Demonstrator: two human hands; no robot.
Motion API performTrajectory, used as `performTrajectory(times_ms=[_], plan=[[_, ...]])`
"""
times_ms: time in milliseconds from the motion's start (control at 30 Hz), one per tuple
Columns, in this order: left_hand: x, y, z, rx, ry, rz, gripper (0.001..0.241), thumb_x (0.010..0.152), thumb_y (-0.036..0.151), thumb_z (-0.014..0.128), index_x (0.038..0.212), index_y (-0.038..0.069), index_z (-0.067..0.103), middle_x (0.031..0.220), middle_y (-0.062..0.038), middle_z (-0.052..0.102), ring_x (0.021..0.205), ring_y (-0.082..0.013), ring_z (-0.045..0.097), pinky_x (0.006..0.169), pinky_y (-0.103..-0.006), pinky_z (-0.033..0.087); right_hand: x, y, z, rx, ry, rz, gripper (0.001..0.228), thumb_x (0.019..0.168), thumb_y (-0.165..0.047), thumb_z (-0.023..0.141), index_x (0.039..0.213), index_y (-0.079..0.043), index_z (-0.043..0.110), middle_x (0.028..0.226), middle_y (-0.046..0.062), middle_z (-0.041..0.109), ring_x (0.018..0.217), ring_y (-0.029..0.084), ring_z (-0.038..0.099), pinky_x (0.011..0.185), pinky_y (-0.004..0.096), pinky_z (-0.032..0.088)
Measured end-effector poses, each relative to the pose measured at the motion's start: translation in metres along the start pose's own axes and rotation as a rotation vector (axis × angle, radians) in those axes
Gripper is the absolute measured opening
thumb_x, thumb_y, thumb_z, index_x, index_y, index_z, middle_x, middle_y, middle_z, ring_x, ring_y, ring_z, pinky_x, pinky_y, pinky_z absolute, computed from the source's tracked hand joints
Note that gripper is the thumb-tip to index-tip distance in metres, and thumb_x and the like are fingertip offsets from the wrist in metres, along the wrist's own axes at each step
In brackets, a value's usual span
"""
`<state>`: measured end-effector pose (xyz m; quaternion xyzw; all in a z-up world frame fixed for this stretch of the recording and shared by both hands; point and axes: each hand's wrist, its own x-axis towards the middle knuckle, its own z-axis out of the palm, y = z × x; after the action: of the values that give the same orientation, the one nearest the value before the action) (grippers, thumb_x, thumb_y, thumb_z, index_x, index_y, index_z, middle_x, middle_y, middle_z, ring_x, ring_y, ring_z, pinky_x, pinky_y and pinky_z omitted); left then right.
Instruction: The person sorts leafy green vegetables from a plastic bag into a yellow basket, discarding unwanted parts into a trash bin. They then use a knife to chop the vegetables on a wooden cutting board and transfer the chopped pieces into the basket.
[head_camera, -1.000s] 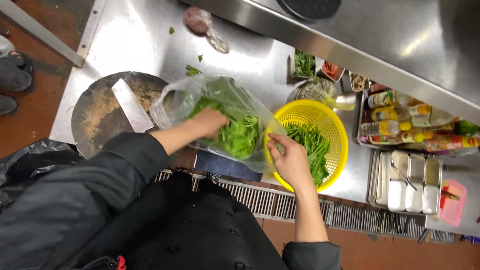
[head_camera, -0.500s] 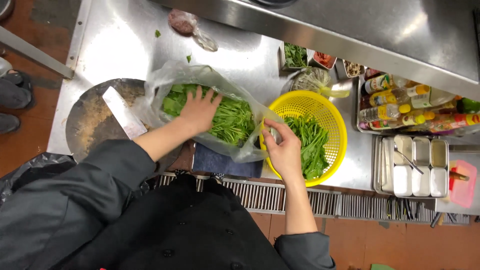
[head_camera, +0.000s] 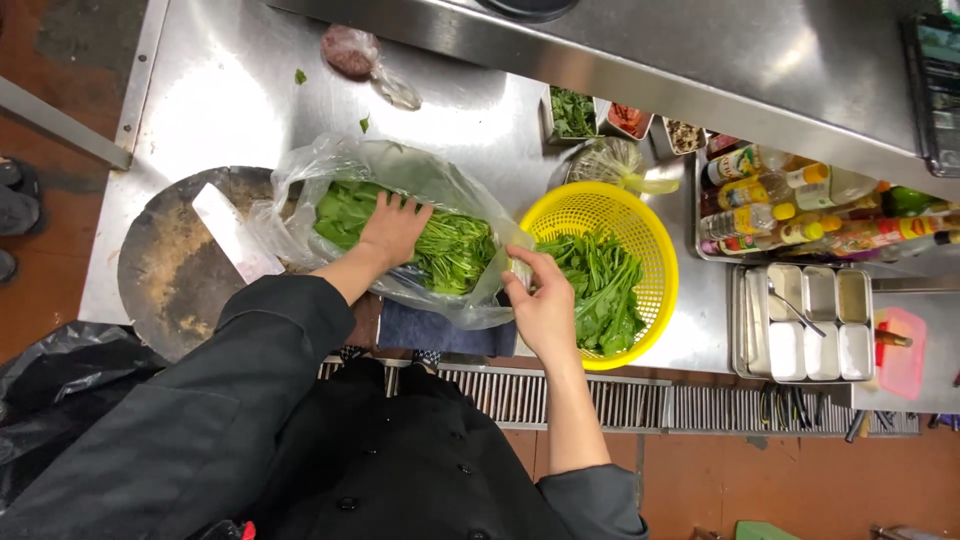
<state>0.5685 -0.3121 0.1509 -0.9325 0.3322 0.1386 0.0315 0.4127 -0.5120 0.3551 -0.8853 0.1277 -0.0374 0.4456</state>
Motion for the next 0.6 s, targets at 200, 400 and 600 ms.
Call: performTrajectory(times_ms=[200, 400, 600], plan=[[-0.011, -0.008, -0.031, -0.147, 0.166, 0.147, 0.071, 0.08, 0.004, 0.066, 0.147, 0.01, 0.045, 0.126, -0.024, 0.064, 0.111, -0.0444, 0.065, 0.103, -0.0608, 0.036, 0.001, 0.0, -0.013, 0.1, 0.034, 0.0, 0.036, 0.092, 0.003, 0.064, 0.128, -0.003, 0.071, 0.116, 0.018, 0.069, 0.072, 0.025, 0.074, 0.059, 0.033, 0.061], [-0.077, -0.021, -0.138, -0.262, 0.133, 0.268, 0.072, 0.075, -0.004, 0.068, 0.145, 0.001, 0.051, 0.113, -0.026, 0.07, 0.104, -0.0444, 0.068, 0.097, -0.0529, 0.042, 0.003, 0.011, -0.007, 0.148, 0.048, -0.035, 0.041, 0.094, 0.01, 0.054, 0.131, 0.0, 0.067, 0.119, 0.019, 0.067, 0.067, 0.022, 0.071, 0.054, 0.031, 0.059], [-0.128, -0.051, -0.183, -0.588, -0.017, 0.024, 0.081, 0.074, 0.012, 0.086, 0.146, -0.004, 0.052, 0.131, -0.029, 0.066, 0.121, -0.0467, 0.064, 0.107, -0.0535, 0.043, 0.008, 0.035, 0.023, 0.145, 0.122, 0.035, 0.048, 0.091, 0.013, 0.038, 0.121, -0.001, 0.074, 0.111, 0.021, 0.068, 0.055, 0.023, 0.069, 0.043, 0.031, 0.06]])
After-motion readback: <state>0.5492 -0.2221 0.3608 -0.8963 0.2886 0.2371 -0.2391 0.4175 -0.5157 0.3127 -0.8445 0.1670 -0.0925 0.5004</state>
